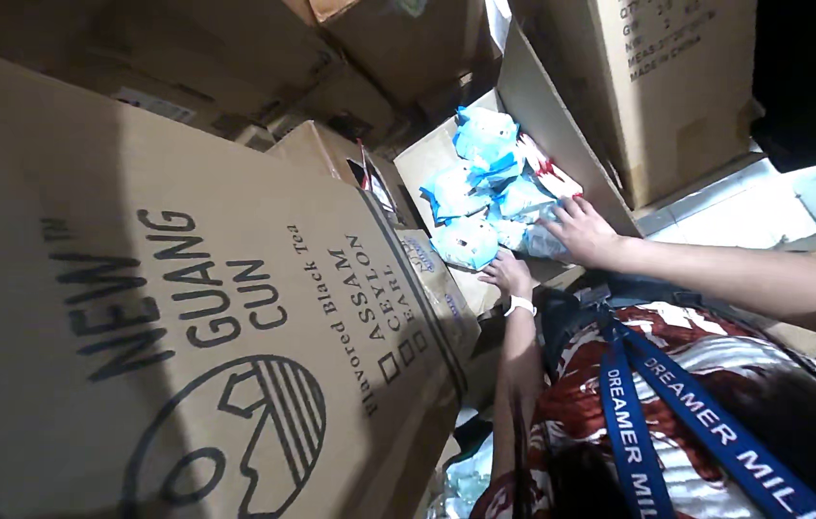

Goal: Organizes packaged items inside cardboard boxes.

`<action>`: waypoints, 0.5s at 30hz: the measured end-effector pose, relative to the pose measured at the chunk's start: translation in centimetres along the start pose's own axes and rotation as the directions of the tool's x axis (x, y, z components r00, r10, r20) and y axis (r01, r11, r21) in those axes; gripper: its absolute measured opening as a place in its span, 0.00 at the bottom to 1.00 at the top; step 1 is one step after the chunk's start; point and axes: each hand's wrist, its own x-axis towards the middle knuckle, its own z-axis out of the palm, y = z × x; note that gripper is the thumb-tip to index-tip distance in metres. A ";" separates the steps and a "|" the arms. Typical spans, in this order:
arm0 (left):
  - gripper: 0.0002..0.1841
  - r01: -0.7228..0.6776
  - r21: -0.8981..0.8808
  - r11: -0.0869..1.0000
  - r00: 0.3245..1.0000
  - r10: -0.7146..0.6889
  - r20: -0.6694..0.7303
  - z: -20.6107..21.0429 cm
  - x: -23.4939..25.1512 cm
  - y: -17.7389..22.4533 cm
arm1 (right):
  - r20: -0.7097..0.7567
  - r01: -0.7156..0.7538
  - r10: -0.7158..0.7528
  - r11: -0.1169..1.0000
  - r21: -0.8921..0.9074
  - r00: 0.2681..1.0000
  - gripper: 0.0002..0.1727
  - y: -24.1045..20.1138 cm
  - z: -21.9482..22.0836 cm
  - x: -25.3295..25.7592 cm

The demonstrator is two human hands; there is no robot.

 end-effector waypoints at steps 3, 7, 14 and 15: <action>0.36 -0.001 0.017 1.000 0.999 0.000 0.038 -0.2 -0.2 -0.1 | -0.292 0.144 -0.108 0.984 0.102 0.950 0.29 -3.1 -4.6 5.4; 0.34 -0.025 -0.027 0.999 1.000 0.025 -0.010 -1.3 -1.1 -0.4 | -0.271 0.205 -0.158 0.967 0.154 0.950 0.48 -5.6 -6.5 17.2; 0.36 -0.193 -0.267 0.944 0.981 0.184 -0.061 -6.1 -4.0 -3.8 | -0.053 0.204 -0.199 0.974 0.096 0.979 0.63 -7.6 -4.8 25.6; 0.35 -0.190 -0.293 0.937 0.982 0.184 -0.047 -6.3 -4.2 -4.1 | -0.048 0.235 -0.232 0.969 0.081 0.972 0.58 -8.6 -5.1 25.1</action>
